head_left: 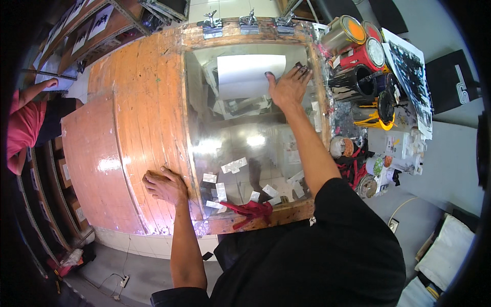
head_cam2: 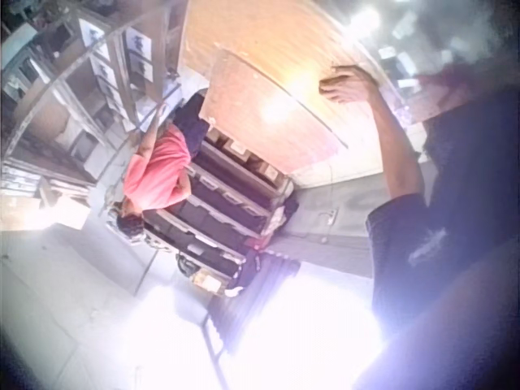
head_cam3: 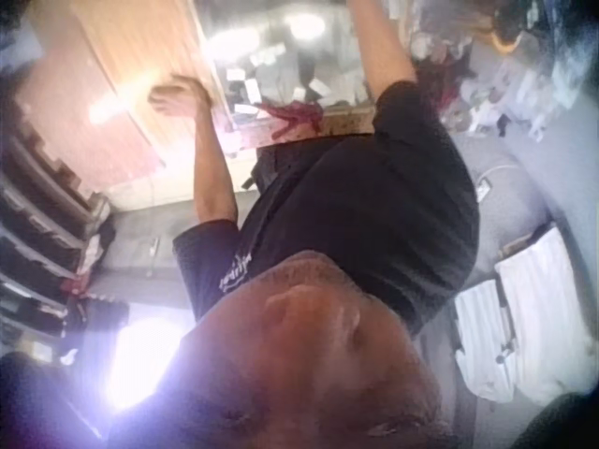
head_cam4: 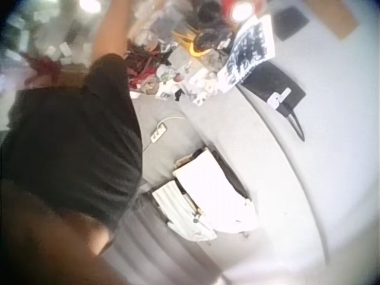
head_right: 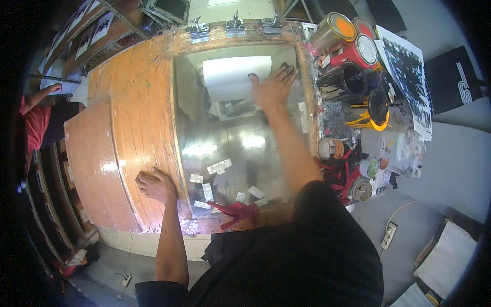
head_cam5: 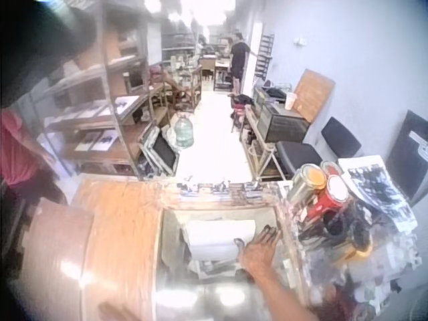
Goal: The person wipes a glass printing frame with a cloth and a liquid from a container, then cleans a small black part by hand.
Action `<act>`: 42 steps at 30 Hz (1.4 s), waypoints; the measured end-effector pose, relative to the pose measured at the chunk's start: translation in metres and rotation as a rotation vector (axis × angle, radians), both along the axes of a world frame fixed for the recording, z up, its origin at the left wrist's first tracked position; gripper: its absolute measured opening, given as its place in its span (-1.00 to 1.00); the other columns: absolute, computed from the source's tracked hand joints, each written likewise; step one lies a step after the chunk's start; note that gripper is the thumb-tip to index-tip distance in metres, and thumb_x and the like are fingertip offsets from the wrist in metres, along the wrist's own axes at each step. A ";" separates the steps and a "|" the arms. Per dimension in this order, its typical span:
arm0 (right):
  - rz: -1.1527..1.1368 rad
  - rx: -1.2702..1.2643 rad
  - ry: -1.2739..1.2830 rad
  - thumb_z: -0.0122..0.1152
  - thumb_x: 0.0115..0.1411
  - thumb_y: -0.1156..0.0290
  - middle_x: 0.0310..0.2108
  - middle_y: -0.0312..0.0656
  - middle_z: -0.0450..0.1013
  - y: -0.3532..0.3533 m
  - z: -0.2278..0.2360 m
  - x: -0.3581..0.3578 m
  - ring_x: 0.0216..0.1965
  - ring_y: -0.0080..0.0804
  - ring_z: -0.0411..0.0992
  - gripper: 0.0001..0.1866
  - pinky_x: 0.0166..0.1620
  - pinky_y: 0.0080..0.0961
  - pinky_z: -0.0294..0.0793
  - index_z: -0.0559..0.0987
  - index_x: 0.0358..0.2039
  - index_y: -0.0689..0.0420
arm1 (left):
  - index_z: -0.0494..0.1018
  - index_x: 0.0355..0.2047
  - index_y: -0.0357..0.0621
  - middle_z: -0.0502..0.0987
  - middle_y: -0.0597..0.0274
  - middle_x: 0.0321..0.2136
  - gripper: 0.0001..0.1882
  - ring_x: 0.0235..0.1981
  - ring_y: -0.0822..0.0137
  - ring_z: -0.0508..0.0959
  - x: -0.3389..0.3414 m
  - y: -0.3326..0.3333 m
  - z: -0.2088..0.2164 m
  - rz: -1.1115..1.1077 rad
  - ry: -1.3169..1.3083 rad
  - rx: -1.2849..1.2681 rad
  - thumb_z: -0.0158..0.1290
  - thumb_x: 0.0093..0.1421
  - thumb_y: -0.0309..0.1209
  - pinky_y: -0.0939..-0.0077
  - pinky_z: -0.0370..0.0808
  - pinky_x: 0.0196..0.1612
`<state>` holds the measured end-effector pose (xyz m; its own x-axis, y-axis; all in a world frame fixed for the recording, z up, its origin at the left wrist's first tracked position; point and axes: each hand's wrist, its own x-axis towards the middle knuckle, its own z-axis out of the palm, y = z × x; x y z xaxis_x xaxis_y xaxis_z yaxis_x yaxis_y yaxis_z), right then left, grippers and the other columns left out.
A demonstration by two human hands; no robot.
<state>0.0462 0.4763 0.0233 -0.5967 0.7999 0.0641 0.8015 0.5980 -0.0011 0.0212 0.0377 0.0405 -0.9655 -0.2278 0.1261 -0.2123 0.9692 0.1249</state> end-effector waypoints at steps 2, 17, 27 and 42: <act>-0.044 -0.123 -0.016 -0.24 0.26 -0.37 0.38 0.45 -0.09 0.016 0.019 -0.011 0.46 0.26 -0.22 0.17 0.46 0.01 -0.54 -0.03 0.29 0.70 | 0.20 0.23 -0.25 0.19 -0.15 0.25 -0.33 0.22 -0.18 0.23 0.003 0.001 -0.002 0.008 0.013 0.010 -0.15 0.36 0.06 -0.17 0.27 0.13; 1.067 -0.761 -0.040 0.29 0.07 -0.14 0.44 0.11 -0.02 -0.227 0.042 0.103 0.48 -0.08 -0.08 0.11 0.48 0.02 -0.26 0.01 0.42 0.26 | 0.18 0.20 -0.29 0.15 -0.17 0.23 -0.38 0.20 -0.22 0.20 0.003 -0.006 -0.005 -0.030 0.016 0.060 -0.16 0.35 -0.03 -0.22 0.19 0.16; 0.834 -0.601 0.245 0.30 0.11 -0.02 0.36 0.12 0.14 -0.296 0.041 0.100 0.44 0.04 -0.03 -0.06 0.46 0.12 -0.28 0.16 0.34 0.25 | 0.25 0.16 -0.29 0.19 -0.12 0.24 -0.44 0.24 -0.13 0.19 0.004 -0.003 0.006 -0.036 0.077 0.219 -0.13 0.20 -0.23 -0.10 0.17 0.20; 0.166 -0.333 0.285 0.02 -0.01 0.65 0.08 0.18 0.47 -0.231 0.014 0.309 0.08 0.10 0.47 -0.34 0.19 -0.20 0.39 0.44 0.20 0.24 | 0.42 0.02 -0.23 0.50 0.12 -0.09 -0.61 -0.09 0.24 0.47 -0.004 -0.109 0.022 -0.169 -0.075 1.419 0.03 0.34 -0.19 0.27 0.42 -0.04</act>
